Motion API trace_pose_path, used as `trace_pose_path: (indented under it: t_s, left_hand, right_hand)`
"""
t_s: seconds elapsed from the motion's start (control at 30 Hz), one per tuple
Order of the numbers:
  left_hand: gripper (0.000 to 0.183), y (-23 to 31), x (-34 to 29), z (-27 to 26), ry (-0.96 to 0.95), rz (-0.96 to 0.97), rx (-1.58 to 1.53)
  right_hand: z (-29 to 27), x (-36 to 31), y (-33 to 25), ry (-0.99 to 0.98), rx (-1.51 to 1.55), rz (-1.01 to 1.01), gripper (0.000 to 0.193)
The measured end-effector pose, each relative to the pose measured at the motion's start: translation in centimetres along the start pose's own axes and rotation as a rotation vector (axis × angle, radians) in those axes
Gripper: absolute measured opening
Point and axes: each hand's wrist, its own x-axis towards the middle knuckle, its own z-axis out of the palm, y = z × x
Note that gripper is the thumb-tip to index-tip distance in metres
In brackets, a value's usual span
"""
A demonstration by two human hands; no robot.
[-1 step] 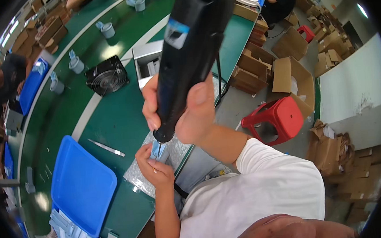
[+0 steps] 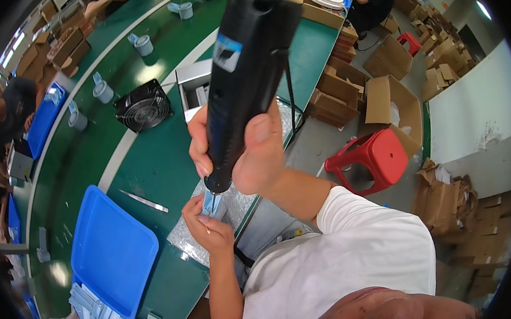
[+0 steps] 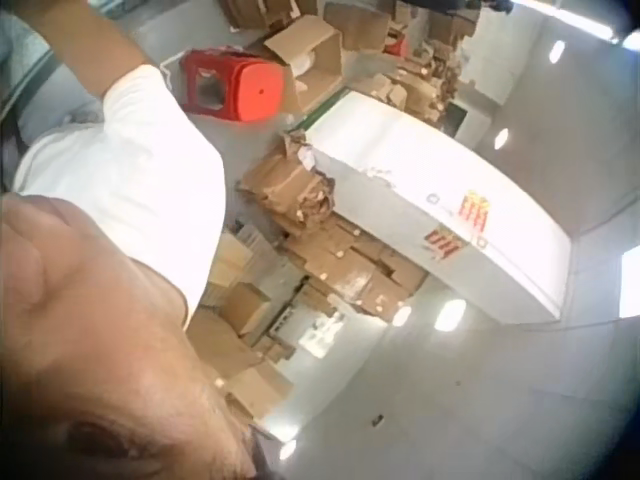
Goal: The person repeatedly picks up light blue plastic components from a blue tray and uses a handheld tool to apply a substance to the edges of the parts. The person then places the treated parts back into the tray. This cycle is repeated continuously throughout the clip.
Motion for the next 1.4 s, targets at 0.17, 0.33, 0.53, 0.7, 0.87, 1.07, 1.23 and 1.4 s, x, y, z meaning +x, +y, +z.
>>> trace_pose_path:
  t_s: [0.17, 0.33, 0.53, 0.7, 0.87, 1.07, 1.23, 1.4]
  left_hand:
    - [0.029, 0.3, 0.0, 0.1, -0.029, -0.019, -0.014]
    - [0.035, -1.2, -0.7, -0.6, -0.016, -0.069, 0.007]
    - [0.03, -0.3, -0.1, -0.3, -0.047, -0.029, -0.018]
    - [0.026, -0.3, -0.2, -0.7, -0.025, -0.014, -0.024]
    - [0.023, -0.1, 0.0, -0.3, -0.008, -0.023, -0.027]
    - [0.02, -0.5, 0.2, -0.3, -0.004, 0.018, -0.05]
    - [0.018, -0.5, 0.2, -0.4, -0.008, 0.024, -0.048]
    - [0.023, -0.9, -0.1, -0.5, -0.007, 0.052, -0.02]
  right_hand:
    - [0.5, 0.7, -0.1, -0.009, -0.068, -0.152, 0.064]
    - [0.5, 3.5, -3.2, -0.066, 0.215, -0.061, 0.08]
    - [-2.5, 7.5, -4.1, -0.092, -0.37, -0.394, 0.041]
    - [-2.4, 9.0, -1.7, -0.145, -0.46, -0.556, 0.04]
    - [-2.2, 8.5, -0.9, -0.141, -0.41, -0.529, 0.035]
    - [0.8, 5.1, -3.0, 0.167, -0.455, -0.16, 0.045]
    - [-1.4, 4.0, -4.1, -0.405, 0.21, 0.084, 0.057]
    - [-2.6, 4.0, -0.8, -0.261, -0.034, -0.169, 0.064]
